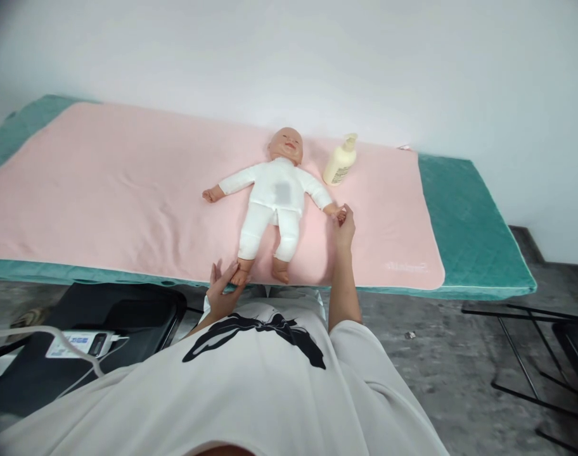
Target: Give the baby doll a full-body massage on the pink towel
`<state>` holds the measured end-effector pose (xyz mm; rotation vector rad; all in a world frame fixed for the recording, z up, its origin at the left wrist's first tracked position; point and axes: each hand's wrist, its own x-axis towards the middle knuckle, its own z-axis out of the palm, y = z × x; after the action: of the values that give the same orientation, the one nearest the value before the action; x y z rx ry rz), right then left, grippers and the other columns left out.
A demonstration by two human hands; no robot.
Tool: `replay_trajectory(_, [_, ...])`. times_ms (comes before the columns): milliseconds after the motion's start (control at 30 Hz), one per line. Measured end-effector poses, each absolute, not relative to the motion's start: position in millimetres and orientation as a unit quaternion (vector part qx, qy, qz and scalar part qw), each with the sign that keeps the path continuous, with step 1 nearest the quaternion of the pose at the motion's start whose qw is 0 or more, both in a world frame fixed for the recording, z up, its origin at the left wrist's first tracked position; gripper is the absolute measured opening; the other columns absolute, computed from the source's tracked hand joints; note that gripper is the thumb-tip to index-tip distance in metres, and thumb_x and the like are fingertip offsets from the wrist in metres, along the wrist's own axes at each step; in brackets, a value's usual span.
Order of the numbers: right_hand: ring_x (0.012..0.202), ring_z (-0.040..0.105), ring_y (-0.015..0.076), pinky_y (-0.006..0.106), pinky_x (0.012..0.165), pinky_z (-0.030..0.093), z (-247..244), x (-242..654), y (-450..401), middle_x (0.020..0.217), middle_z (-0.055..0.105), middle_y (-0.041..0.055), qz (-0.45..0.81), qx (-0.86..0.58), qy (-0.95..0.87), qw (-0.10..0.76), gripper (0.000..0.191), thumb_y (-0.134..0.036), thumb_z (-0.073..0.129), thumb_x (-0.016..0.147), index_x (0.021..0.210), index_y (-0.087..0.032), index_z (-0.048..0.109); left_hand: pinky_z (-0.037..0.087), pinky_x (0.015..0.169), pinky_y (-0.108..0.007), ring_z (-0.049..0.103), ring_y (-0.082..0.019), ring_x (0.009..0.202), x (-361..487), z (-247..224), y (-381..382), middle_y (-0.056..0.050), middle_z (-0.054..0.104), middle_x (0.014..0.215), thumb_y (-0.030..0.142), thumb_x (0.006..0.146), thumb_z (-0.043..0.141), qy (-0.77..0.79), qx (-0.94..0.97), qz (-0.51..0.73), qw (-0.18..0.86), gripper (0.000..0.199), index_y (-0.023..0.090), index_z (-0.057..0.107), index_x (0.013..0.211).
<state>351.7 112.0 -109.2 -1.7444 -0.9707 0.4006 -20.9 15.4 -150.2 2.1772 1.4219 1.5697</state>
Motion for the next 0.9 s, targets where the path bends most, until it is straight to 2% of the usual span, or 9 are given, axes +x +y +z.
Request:
replay_trajectory(133, [0.106,0.067,0.0214,0.043,0.1,0.052,-114,357,114,0.119,0.069,0.0121,0.174,-0.736,-0.406,0.512,0.061,-0.032,0.062,0.078,0.136,-0.018,0.052,0.041,0.116,-0.057,0.071,-0.032,0.108,-21,-149,17,-0.009,0.077,0.104,0.024,0.076,0.082,0.455,0.713,0.531,0.05,0.054,0.021,0.065,0.128])
replay_trajectory(300, [0.104,0.067,0.019,0.04,0.099,0.053,-110,355,116,0.117,0.068,0.0094,0.173,-0.722,-0.394,0.541,0.059,-0.034,0.063,0.077,0.133,-0.02,0.053,0.041,0.114,-0.061,0.076,-0.028,0.089,-18,-141,19,-0.006,0.078,0.103,0.02,0.077,0.081,0.436,0.718,0.539,0.064,0.051,0.023,0.065,0.125])
replay_trajectory(467, [0.111,0.064,0.0195,0.037,0.096,0.055,-85,342,118,0.123,0.063,0.0107,0.135,-0.708,-0.382,0.578,0.058,-0.036,0.065,0.076,0.131,-0.021,0.052,0.045,0.112,-0.061,0.077,-0.025,0.081,-12,-119,23,-0.006,0.078,0.099,0.025,0.081,0.078,0.439,0.705,0.553,0.069,0.04,0.021,0.067,0.118])
replay_trajectory(600, [0.113,0.064,0.0206,0.038,0.094,0.058,-66,328,124,0.126,0.06,0.01,0.122,-0.682,-0.403,0.598,0.058,-0.039,0.063,0.08,0.134,-0.024,0.05,0.044,0.112,-0.063,0.076,-0.028,0.092,-4,-104,31,-0.006,0.078,0.097,0.033,0.083,0.076,0.448,0.698,0.552,0.086,0.035,0.018,0.067,0.113])
replay_trajectory(733, [0.12,0.061,0.0231,0.043,0.099,0.057,-51,308,131,0.129,0.058,0.0105,0.096,-0.643,-0.459,0.606,0.051,-0.046,0.058,0.087,0.133,-0.024,0.053,0.041,0.114,-0.064,0.075,-0.028,0.098,6,-94,44,-0.007,0.078,0.102,0.035,0.084,0.075,0.431,0.688,0.576,0.098,0.038,0.019,0.065,0.116])
replay_trajectory(900, [0.119,0.06,0.0229,0.046,0.106,0.053,-37,278,138,0.122,0.061,0.0101,0.035,-0.619,-0.555,0.555,0.04,-0.043,0.05,0.095,0.129,-0.024,0.06,0.038,0.118,-0.059,0.072,-0.028,0.108,22,-80,60,-0.008,0.077,0.109,0.035,0.084,0.074,0.436,0.666,0.589,0.138,0.042,0.021,0.063,0.122])
